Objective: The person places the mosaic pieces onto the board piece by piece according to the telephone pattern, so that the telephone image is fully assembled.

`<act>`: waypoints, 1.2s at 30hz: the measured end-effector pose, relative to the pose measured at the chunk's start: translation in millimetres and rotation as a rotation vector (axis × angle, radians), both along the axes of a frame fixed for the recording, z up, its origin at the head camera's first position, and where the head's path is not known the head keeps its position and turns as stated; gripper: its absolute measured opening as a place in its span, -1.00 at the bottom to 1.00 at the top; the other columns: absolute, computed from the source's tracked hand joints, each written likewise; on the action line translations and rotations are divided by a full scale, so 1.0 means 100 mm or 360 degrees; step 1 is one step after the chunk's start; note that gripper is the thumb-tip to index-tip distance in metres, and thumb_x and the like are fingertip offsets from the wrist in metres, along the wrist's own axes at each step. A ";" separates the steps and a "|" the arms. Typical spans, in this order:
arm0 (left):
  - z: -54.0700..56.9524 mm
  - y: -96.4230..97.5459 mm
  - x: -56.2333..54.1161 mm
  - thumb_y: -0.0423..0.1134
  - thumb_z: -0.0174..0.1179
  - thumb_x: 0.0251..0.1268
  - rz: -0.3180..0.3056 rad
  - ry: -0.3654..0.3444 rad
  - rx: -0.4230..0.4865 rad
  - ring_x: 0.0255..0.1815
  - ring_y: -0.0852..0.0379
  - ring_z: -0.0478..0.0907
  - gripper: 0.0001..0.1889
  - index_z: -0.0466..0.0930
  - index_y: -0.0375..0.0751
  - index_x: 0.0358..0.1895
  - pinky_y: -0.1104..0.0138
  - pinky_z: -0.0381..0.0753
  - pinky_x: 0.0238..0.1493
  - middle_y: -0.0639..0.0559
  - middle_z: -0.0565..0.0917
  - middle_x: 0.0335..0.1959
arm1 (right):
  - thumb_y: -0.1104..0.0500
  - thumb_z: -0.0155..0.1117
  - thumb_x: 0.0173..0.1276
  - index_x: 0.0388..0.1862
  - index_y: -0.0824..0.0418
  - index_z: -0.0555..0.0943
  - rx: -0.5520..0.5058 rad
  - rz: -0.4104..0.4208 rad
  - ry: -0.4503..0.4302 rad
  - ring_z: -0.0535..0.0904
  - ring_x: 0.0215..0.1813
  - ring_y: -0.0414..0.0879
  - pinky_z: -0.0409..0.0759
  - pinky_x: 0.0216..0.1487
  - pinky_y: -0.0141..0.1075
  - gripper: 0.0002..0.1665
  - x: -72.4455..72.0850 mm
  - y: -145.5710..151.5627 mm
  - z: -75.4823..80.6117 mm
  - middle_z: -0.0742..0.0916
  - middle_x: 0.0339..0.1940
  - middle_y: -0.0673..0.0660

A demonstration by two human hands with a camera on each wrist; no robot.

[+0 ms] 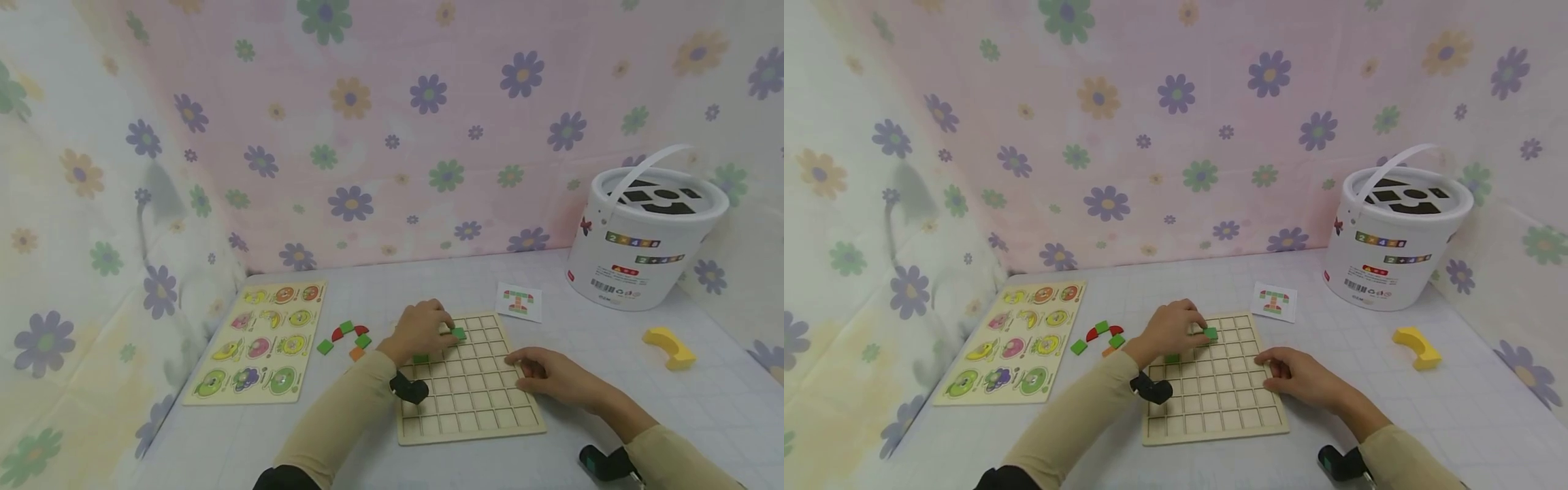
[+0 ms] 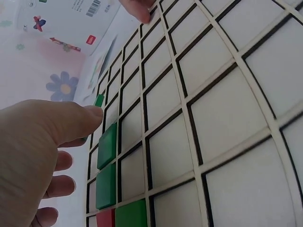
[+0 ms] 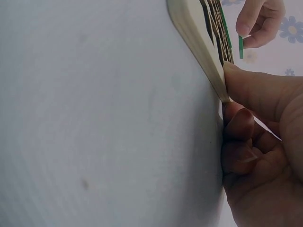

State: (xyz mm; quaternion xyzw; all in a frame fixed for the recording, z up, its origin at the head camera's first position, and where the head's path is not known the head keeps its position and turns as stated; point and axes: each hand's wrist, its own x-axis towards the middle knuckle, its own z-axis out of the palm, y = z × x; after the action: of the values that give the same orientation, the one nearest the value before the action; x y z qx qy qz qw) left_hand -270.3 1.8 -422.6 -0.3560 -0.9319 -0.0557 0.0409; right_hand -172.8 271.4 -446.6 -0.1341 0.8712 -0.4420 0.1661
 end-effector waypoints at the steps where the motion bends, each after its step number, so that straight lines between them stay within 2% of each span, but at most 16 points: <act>1: 0.00 0.01 -0.01 0.16 0.20 0.31 -0.0005 0.0011 0.0003 -0.07 0.17 0.59 -0.69 0.75 0.15 -0.07 0.38 0.52 -0.26 0.12 0.64 -0.02 | 0.04 0.36 0.31 0.23 0.27 0.51 0.0003 0.0000 0.0004 0.36 -0.24 -0.25 0.35 -0.33 -0.37 -0.42 0.00 0.00 0.00 0.48 -0.22 0.11; 10: -0.03 0.09 -0.04 0.21 0.17 0.32 0.0070 -0.0133 -0.0078 0.06 0.12 0.57 -0.68 0.73 0.21 -0.04 0.28 0.54 -0.11 0.12 0.61 0.08 | 0.04 0.36 0.31 0.23 0.26 0.51 0.0017 0.0001 -0.0006 0.36 -0.23 -0.25 0.35 -0.32 -0.37 -0.42 0.00 -0.01 0.00 0.49 -0.22 0.10; 18: -0.05 0.11 -0.05 0.21 0.19 0.30 0.0072 -0.0120 -0.0103 0.01 0.15 0.59 -0.71 0.73 0.24 -0.08 0.30 0.56 -0.15 0.14 0.62 0.06 | 0.05 0.36 0.31 0.22 0.26 0.52 0.0016 -0.0005 0.0009 0.35 -0.24 -0.25 0.34 -0.33 -0.37 -0.44 0.01 -0.02 0.02 0.48 -0.22 0.10; 25: -0.02 0.11 -0.03 0.18 0.21 0.30 0.0061 -0.0141 -0.0069 0.04 0.13 0.59 -0.70 0.73 0.20 -0.05 0.26 0.56 -0.09 0.13 0.62 0.08 | 0.05 0.36 0.31 0.22 0.27 0.52 0.0021 -0.0006 0.0007 0.35 -0.23 -0.25 0.34 -0.33 -0.37 -0.44 0.01 -0.02 0.02 0.47 -0.23 0.10; 36: -0.04 0.13 -0.04 0.18 0.19 0.32 0.0060 -0.0146 -0.0092 0.07 0.13 0.57 -0.69 0.71 0.22 0.00 0.24 0.55 -0.06 0.14 0.61 0.09 | 0.05 0.37 0.30 0.23 0.24 0.52 0.0036 -0.0013 0.0006 0.36 -0.23 -0.24 0.34 -0.33 -0.37 -0.43 0.00 -0.02 0.00 0.48 -0.22 0.09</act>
State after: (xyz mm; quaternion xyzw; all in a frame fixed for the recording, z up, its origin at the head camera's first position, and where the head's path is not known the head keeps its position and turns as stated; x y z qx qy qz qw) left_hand -274.6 14.8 -426.8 -0.3366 -0.9405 -0.0444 -0.0111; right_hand -172.7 269.3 -446.3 -0.1293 0.8771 -0.4325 0.1643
